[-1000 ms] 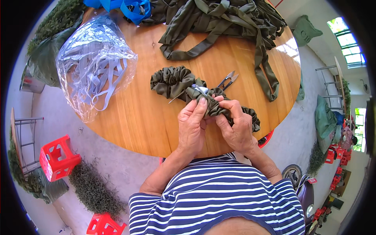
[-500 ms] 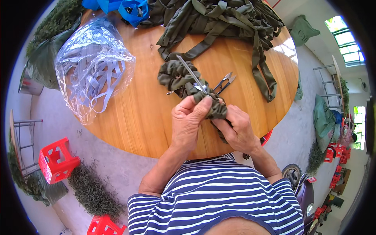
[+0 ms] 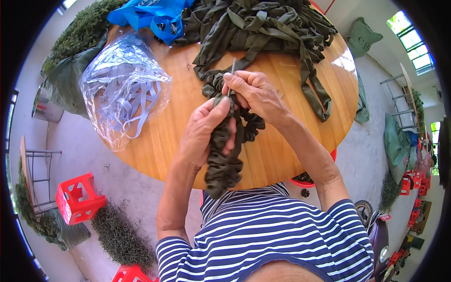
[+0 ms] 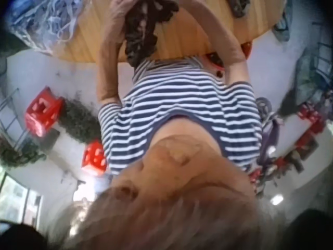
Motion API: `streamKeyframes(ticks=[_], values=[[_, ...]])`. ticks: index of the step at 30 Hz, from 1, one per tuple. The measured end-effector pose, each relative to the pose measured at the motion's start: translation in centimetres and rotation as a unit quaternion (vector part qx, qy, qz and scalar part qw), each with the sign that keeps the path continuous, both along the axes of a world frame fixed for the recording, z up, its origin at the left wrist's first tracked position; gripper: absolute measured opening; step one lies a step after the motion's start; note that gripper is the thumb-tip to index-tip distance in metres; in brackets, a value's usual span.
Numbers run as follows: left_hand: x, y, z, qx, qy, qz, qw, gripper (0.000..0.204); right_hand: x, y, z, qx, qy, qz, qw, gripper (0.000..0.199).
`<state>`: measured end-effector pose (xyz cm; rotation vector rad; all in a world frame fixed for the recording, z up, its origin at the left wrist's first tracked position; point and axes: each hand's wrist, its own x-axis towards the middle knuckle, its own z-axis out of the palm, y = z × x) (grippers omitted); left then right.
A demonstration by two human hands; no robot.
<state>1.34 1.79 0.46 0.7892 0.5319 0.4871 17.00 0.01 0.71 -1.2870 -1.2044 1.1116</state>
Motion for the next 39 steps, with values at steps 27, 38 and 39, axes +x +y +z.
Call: streamKeyframes(ticks=[27,38,39], values=[[-4.8,4.0,-1.9,0.177,0.099,-0.012,0.979,0.024,1.9,6.3,1.4,0.114,0.161,-0.24,0.95,0.024],[-7.3,3.3,-2.3,0.13,0.044,-0.02,0.99,0.023,4.7,5.7,1.8,0.118,0.162,-0.29,0.936,0.023],[-7.0,3.7,-1.9,0.128,0.047,-0.033,0.99,0.025,3.3,5.4,1.8,0.104,0.143,-0.295,0.939,0.024]])
